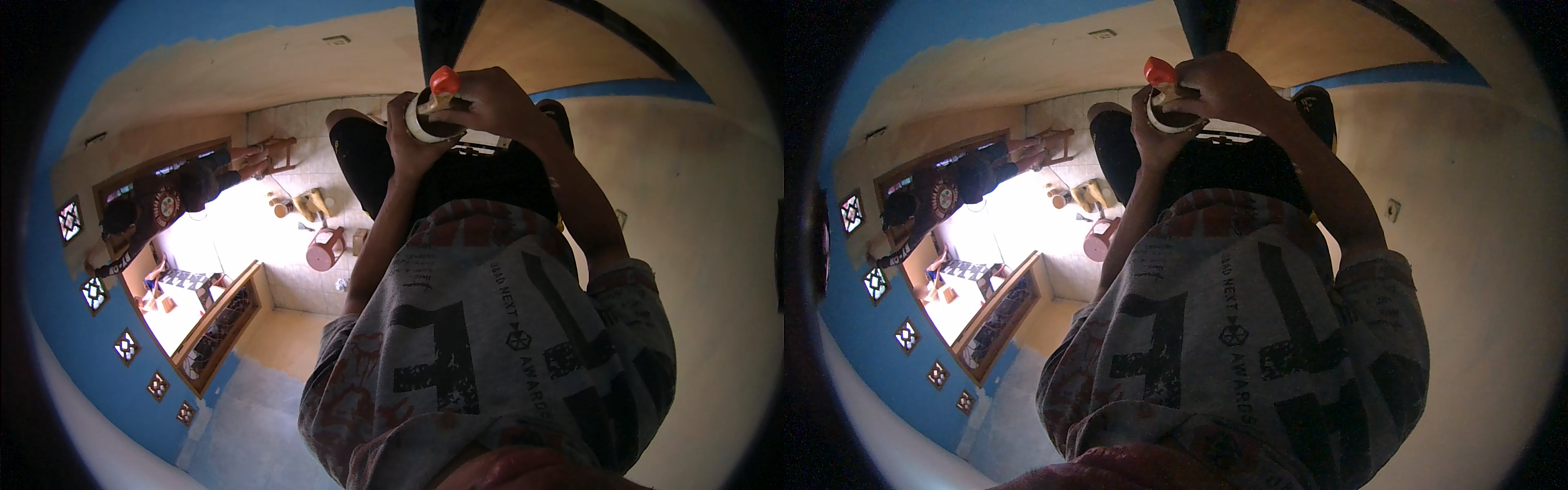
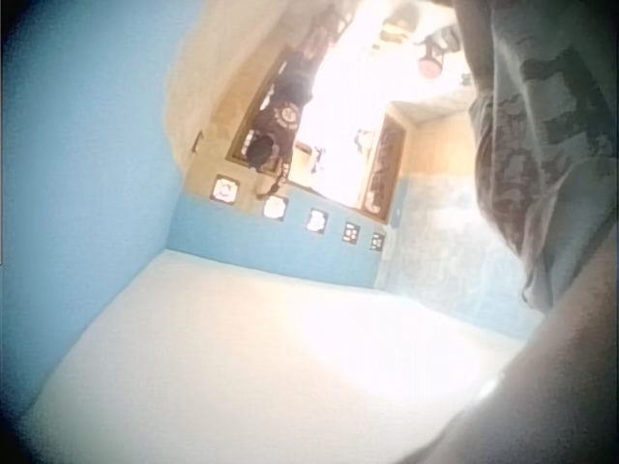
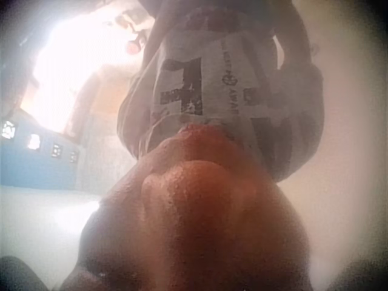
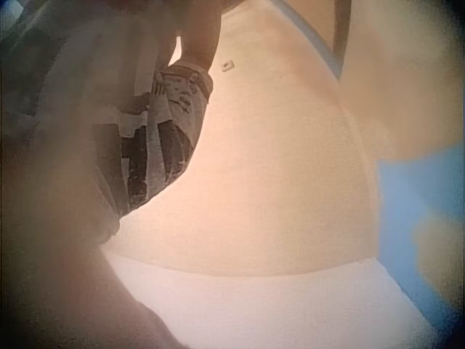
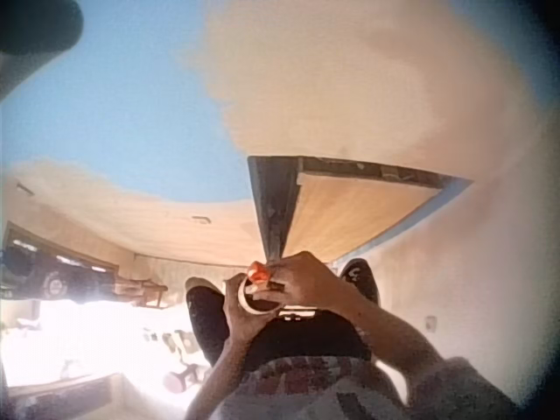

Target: The person paints a ceiling with a brush, repeatedly dipping the brush into a small container and applying paint to a blue ceiling surface. The camera is head-mounted and moves with the person's head, causing frequent motion blur.

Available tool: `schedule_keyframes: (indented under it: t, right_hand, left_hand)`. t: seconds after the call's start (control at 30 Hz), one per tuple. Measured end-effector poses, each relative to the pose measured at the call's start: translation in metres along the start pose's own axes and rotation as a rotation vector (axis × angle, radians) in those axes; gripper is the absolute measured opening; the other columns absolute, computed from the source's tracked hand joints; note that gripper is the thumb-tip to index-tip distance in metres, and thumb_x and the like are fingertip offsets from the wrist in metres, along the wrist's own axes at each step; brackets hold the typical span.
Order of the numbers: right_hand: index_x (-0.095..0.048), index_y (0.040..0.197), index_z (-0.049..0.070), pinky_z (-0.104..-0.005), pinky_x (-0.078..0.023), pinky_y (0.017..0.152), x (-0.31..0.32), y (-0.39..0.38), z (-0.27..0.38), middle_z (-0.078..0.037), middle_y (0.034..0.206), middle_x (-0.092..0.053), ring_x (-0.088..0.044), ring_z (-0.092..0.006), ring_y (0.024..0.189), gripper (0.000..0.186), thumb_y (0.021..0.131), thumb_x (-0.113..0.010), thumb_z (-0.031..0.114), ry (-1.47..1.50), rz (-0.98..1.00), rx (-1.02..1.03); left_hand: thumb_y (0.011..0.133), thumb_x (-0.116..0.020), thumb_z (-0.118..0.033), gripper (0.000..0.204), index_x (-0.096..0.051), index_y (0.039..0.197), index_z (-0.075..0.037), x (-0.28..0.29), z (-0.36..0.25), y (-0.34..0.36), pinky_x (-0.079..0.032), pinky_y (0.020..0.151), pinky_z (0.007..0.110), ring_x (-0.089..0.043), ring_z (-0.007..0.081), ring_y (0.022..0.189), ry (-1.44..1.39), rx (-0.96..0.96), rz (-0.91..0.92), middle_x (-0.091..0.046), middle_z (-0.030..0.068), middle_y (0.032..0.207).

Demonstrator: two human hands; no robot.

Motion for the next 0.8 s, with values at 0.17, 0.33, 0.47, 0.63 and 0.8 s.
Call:
schedule_keyframes:
  t: [0.17,0.33,0.47,0.63,0.8]
  right_hand:
    - [-0.072,0.094,0.005,-0.0355,-0.053,0.066,0.003,-0.008,-0.010,-0.012,0.081,-0.070,-0.068,-0.0251,0.067,0.039,0.078,-0.078,0.040,0.051,-0.071,-0.043]
    - [-0.073,0.090,0.002,-0.0276,-0.053,0.061,0.022,-0.025,-0.017,-0.010,0.075,-0.070,-0.068,-0.0183,0.065,0.038,0.076,-0.082,0.036,0.182,-0.290,-0.127]
    - [-0.072,0.090,-0.003,-0.0249,-0.052,0.059,0.011,-0.047,-0.044,-0.009,0.076,-0.071,-0.067,-0.0131,0.064,0.039,0.076,-0.083,0.032,0.354,-0.361,-0.391]
    - [-0.071,0.093,-0.002,-0.0262,-0.052,0.061,0.008,-0.040,-0.031,-0.009,0.076,-0.071,-0.067,-0.0136,0.064,0.038,0.078,-0.082,0.031,0.362,-0.358,-0.267]
    - [-0.069,0.099,0.003,-0.0325,-0.054,0.069,-0.006,-0.027,-0.019,-0.012,0.086,-0.071,-0.070,-0.0225,0.075,0.038,0.079,-0.079,0.033,0.207,-0.165,-0.095]
  left_hand:
    - [0.051,-0.095,-0.026,0.084,-0.049,0.118,-0.006,-0.004,0.009,-0.002,-0.051,0.085,0.038,-0.063,0.0273,0.099,-0.045,0.005,-0.010,-0.059,0.0112,0.109]
    - [0.051,-0.095,-0.025,0.084,-0.049,0.118,-0.005,-0.006,0.014,-0.003,-0.051,0.086,0.038,-0.063,0.0278,0.099,-0.039,-0.008,-0.035,-0.060,0.0122,0.109]
    - [0.051,-0.095,-0.026,0.083,-0.049,0.117,-0.005,-0.008,0.022,-0.006,-0.051,0.086,0.038,-0.063,0.0285,0.100,-0.087,0.003,-0.051,-0.060,0.0132,0.108]
    - [0.051,-0.095,-0.025,0.082,-0.049,0.117,-0.005,-0.009,0.023,-0.007,-0.052,0.085,0.038,-0.063,0.0279,0.100,-0.092,0.004,-0.043,-0.061,0.0130,0.108]
    - [0.051,-0.095,-0.025,0.083,-0.048,0.117,-0.005,-0.008,0.020,-0.008,-0.052,0.085,0.038,-0.064,0.0270,0.100,-0.085,-0.004,-0.044,-0.061,0.0125,0.108]
Point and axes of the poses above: each hand's wrist, its own y-axis towards the middle knuckle, its own x-axis out of the back of the hand, z = x × y, the point moved 6 cm from there along y, towards the middle knuckle
